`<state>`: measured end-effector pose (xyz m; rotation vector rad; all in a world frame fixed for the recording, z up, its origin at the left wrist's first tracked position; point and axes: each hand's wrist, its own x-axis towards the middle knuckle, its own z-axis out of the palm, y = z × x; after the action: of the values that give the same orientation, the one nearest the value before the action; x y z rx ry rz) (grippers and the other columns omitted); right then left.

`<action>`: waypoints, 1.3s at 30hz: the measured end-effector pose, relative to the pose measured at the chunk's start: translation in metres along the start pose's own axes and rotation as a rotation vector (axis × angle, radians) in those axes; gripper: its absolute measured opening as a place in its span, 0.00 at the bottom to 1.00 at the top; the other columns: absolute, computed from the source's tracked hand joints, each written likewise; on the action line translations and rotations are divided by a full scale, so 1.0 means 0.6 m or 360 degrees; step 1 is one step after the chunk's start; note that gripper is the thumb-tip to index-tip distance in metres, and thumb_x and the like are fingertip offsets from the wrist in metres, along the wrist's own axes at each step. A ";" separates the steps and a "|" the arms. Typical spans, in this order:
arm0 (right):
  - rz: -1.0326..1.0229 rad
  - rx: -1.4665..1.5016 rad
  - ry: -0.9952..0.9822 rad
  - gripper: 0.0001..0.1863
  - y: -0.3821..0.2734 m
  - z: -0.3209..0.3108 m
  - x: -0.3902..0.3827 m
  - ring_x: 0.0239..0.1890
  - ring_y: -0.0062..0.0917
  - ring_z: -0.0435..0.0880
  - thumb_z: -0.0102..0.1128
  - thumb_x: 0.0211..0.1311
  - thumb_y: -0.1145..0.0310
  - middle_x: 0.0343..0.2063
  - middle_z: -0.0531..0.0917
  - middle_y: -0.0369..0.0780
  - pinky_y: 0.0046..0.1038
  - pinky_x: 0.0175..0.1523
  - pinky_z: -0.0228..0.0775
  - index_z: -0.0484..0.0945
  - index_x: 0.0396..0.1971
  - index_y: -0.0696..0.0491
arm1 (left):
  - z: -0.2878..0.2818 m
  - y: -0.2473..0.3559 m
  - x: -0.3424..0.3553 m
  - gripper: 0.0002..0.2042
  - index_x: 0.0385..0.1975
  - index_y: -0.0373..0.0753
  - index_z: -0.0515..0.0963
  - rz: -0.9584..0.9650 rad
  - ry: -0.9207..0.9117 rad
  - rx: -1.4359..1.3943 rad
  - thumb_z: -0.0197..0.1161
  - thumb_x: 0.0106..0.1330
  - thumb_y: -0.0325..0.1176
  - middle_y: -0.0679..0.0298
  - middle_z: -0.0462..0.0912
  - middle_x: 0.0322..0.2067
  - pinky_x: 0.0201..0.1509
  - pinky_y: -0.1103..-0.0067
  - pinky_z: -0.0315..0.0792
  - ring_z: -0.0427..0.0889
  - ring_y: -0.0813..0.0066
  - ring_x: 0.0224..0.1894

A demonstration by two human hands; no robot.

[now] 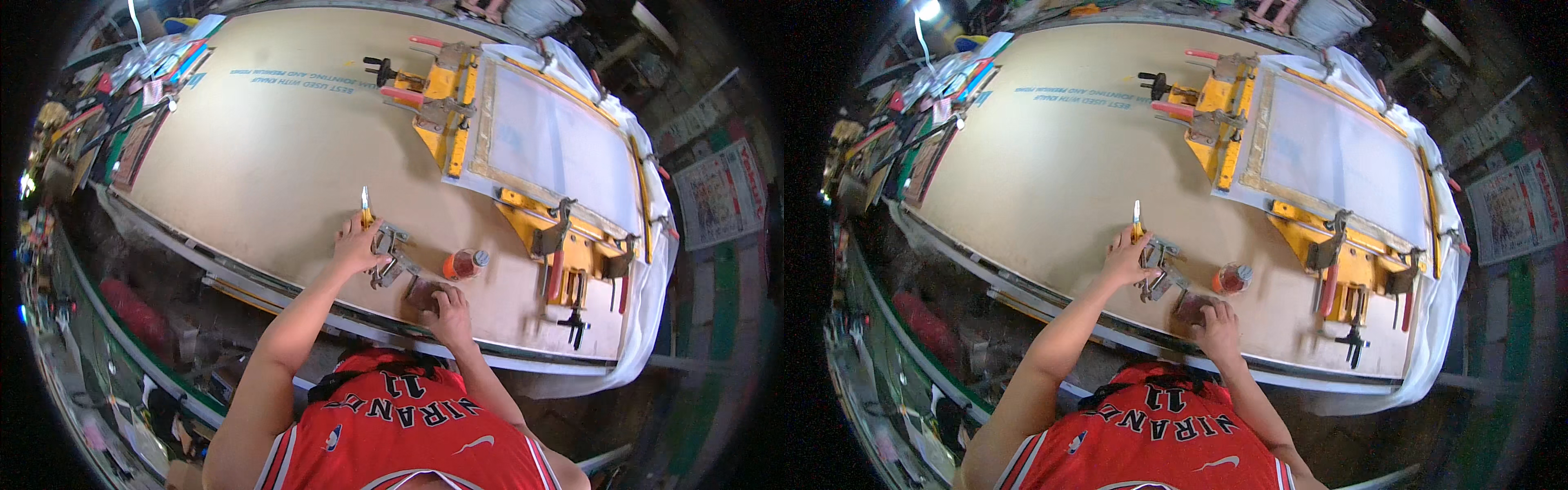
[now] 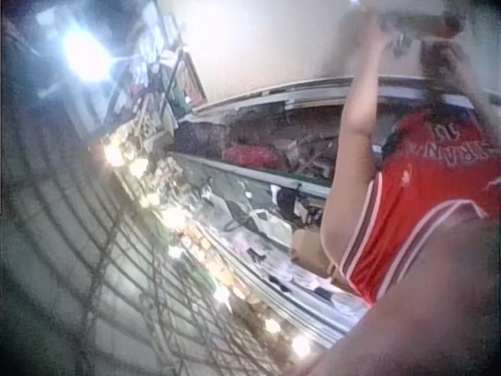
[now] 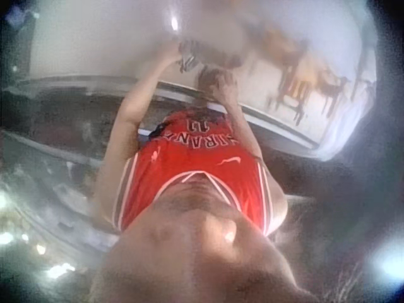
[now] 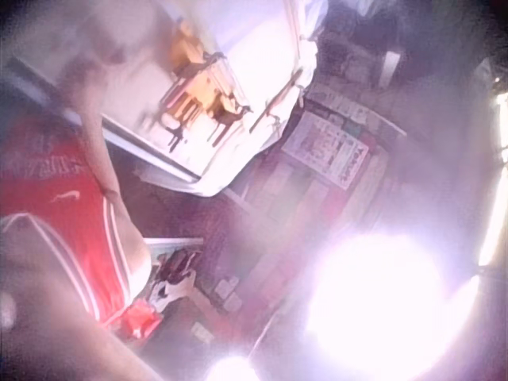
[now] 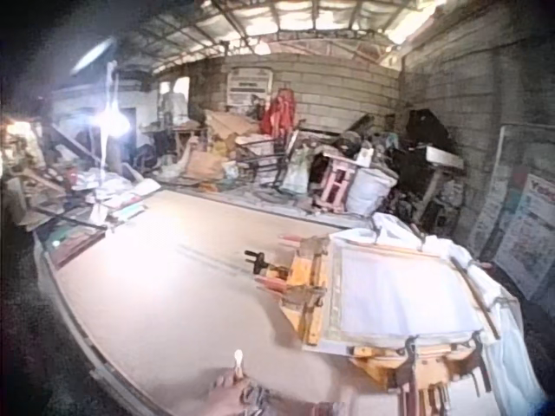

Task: The person removes clamps and a white cloth from a screen printing frame, then uses scissors to cut and peel off a blue stencil sheet from a second frame. The person works at a cluttered workbench in a workshop environment.

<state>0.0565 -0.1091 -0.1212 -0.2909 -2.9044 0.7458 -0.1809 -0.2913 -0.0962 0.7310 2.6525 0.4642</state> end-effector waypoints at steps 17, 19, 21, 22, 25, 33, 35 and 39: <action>0.0415 -0.0025 0.0285 0.26 -0.002 -0.014 -0.036 0.60 0.47 0.76 0.74 0.41 0.74 0.56 0.79 0.48 0.44 0.65 0.70 0.77 0.45 0.56 | 0.098 0.039 0.061 0.21 0.54 0.35 0.77 0.0571 0.0162 -0.0659 0.69 0.61 0.26 0.49 0.76 0.54 0.59 0.62 0.75 0.78 0.47 0.57; 0.0408 0.0027 0.0256 0.25 0.004 -0.022 -0.036 0.60 0.48 0.75 0.74 0.42 0.74 0.56 0.79 0.48 0.44 0.65 0.69 0.77 0.45 0.56 | 0.088 0.012 0.071 0.15 0.50 0.35 0.79 0.0528 0.0143 -0.0714 0.65 0.63 0.24 0.52 0.79 0.50 0.57 0.63 0.76 0.80 0.49 0.54; 0.0391 0.0028 0.0263 0.24 0.008 -0.025 -0.036 0.60 0.48 0.75 0.73 0.43 0.76 0.56 0.79 0.48 0.44 0.66 0.69 0.77 0.44 0.56 | 0.071 -0.016 0.066 0.11 0.46 0.37 0.80 0.0604 0.0184 -0.0686 0.60 0.65 0.24 0.55 0.82 0.48 0.55 0.61 0.76 0.82 0.49 0.50; 0.0375 0.0005 0.0286 0.23 0.010 -0.025 -0.034 0.61 0.48 0.75 0.71 0.43 0.76 0.56 0.79 0.49 0.44 0.66 0.69 0.77 0.44 0.57 | 0.059 -0.021 0.059 0.12 0.47 0.36 0.82 0.0517 0.0098 -0.0670 0.60 0.64 0.23 0.55 0.83 0.51 0.58 0.63 0.76 0.81 0.52 0.54; 0.0301 -0.0095 0.0392 0.20 -0.001 -0.033 -0.025 0.59 0.47 0.76 0.67 0.44 0.79 0.53 0.79 0.49 0.45 0.64 0.70 0.78 0.42 0.57 | 0.042 -0.046 0.038 0.15 0.50 0.36 0.82 0.0647 0.0141 -0.0474 0.62 0.63 0.24 0.57 0.82 0.56 0.65 0.64 0.72 0.79 0.55 0.59; -0.0179 0.0174 0.0301 0.17 -0.073 -0.026 0.002 0.50 0.46 0.79 0.68 0.47 0.79 0.45 0.82 0.47 0.46 0.59 0.71 0.79 0.40 0.56 | 0.078 -0.052 -0.015 0.29 0.67 0.37 0.69 0.0635 -0.0068 -0.0366 0.58 0.63 0.23 0.52 0.61 0.74 0.75 0.61 0.62 0.61 0.50 0.74; -0.0325 0.0225 0.0233 0.16 -0.087 -0.016 0.015 0.49 0.46 0.79 0.69 0.50 0.78 0.45 0.82 0.47 0.44 0.57 0.72 0.79 0.41 0.56 | 0.040 -0.042 -0.051 0.28 0.68 0.37 0.68 0.0483 -0.0057 -0.0403 0.58 0.65 0.25 0.52 0.60 0.74 0.74 0.60 0.63 0.62 0.47 0.74; -0.0487 0.0382 0.0091 0.15 -0.106 0.005 0.035 0.49 0.47 0.80 0.67 0.54 0.79 0.45 0.82 0.48 0.42 0.56 0.75 0.79 0.43 0.57 | 0.017 -0.084 -0.106 0.24 0.63 0.35 0.72 0.0460 0.0067 -0.0394 0.61 0.66 0.27 0.49 0.68 0.68 0.69 0.61 0.69 0.67 0.47 0.69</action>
<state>0.0259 -0.1609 -0.0910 0.1516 -2.6785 0.9951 -0.1468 -0.3644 -0.1099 1.0367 2.4724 0.8754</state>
